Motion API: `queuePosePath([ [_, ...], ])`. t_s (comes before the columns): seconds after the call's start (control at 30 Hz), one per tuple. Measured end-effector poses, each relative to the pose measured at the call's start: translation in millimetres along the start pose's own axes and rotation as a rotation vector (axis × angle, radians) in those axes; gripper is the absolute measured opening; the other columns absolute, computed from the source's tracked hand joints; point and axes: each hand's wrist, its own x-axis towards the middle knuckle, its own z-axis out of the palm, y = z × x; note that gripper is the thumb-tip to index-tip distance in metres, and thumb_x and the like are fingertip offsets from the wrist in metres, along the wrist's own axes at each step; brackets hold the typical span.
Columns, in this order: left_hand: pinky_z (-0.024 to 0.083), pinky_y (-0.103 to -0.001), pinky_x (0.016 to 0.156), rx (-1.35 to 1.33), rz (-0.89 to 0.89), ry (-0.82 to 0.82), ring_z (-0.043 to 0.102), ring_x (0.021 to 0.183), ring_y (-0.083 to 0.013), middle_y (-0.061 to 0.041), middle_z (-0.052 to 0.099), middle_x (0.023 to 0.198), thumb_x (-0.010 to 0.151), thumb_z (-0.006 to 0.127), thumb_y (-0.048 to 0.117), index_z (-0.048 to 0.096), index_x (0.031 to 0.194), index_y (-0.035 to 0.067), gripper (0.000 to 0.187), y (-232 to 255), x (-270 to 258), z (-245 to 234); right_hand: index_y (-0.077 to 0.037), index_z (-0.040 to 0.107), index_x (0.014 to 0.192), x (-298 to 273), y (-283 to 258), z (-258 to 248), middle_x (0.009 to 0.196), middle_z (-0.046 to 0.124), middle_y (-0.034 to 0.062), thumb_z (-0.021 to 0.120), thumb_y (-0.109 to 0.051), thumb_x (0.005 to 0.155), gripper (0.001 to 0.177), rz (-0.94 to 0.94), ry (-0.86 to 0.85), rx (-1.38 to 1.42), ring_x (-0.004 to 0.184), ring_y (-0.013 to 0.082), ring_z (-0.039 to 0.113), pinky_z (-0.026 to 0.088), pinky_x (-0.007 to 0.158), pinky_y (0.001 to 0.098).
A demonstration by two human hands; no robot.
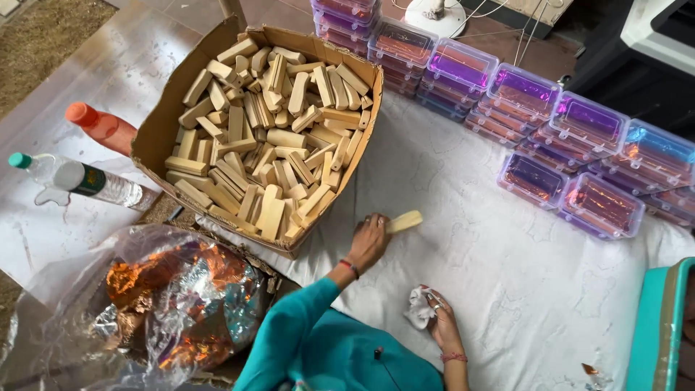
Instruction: The recorder is wrapping wooden blocks in gold foil, placing them in plastic boxes, and cleaning other wooden blocks with a white cloth.
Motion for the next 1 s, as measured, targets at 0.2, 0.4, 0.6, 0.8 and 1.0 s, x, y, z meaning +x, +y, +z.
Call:
queuePosePath([
  [0.2, 0.053, -0.045, 0.069, 0.03, -0.067, -0.051, 0.064, 0.088, -0.0329, -0.015, 0.062, 0.106, 0.094, 0.065, 0.023, 0.065, 0.115, 0.002, 0.03, 5, 47, -32, -0.005, 0.064, 0.132, 4, 3, -11, 0.12, 0.069, 0.0084, 0.055, -0.011, 0.099, 0.034, 0.087, 0.057, -0.003, 0.103, 0.0195, 0.067, 0.056, 0.082, 0.0373],
  [0.4, 0.052, -0.045, 0.078, 0.114, 0.034, 0.526, 0.065, 0.089, -0.0359, -0.016, 0.067, 0.101, 0.089, 0.073, 0.018, 0.063, 0.113, 0.006, 0.027, -51, 98, -174, 0.0, 0.062, 0.134, -3, -9, -6, 0.124, 0.071, 0.0109, 0.051, -0.011, 0.098, 0.039, 0.055, -0.083, -0.008, 0.108, 0.0205, 0.069, 0.057, 0.089, 0.0346],
  [0.6, 0.05, -0.045, 0.094, 0.844, -0.346, 0.559, 0.068, 0.111, -0.0345, -0.018, 0.07, 0.12, 0.072, 0.059, 0.009, 0.068, 0.12, 0.005, 0.049, -196, 44, -142, 0.0, 0.061, 0.135, 4, 1, -16, 0.122, 0.071, 0.0119, 0.051, -0.012, 0.099, 0.039, 0.065, -0.098, 0.034, 0.105, 0.0209, 0.069, 0.057, 0.087, 0.0347],
  [0.8, 0.057, -0.043, 0.088, 0.505, -0.613, 0.051, 0.068, 0.099, -0.0322, -0.016, 0.071, 0.111, 0.093, 0.064, 0.008, 0.067, 0.117, 0.004, 0.024, -151, 59, -149, 0.001, 0.061, 0.135, -4, -11, -1, 0.122, 0.071, 0.0105, 0.051, -0.015, 0.102, 0.039, 0.053, -0.021, 0.033, 0.108, 0.0192, 0.069, 0.056, 0.088, 0.0332],
  [1.0, 0.06, -0.04, 0.095, 0.037, 0.091, 0.535, 0.073, 0.112, -0.0309, -0.015, 0.073, 0.12, 0.093, 0.057, -0.007, 0.066, 0.125, 0.008, 0.036, -14, 37, -170, -0.001, 0.065, 0.132, -10, -12, 1, 0.115, 0.072, 0.0136, 0.053, -0.02, 0.1, 0.039, 0.053, -0.062, 0.056, 0.104, 0.0244, 0.068, 0.057, 0.086, 0.039],
])
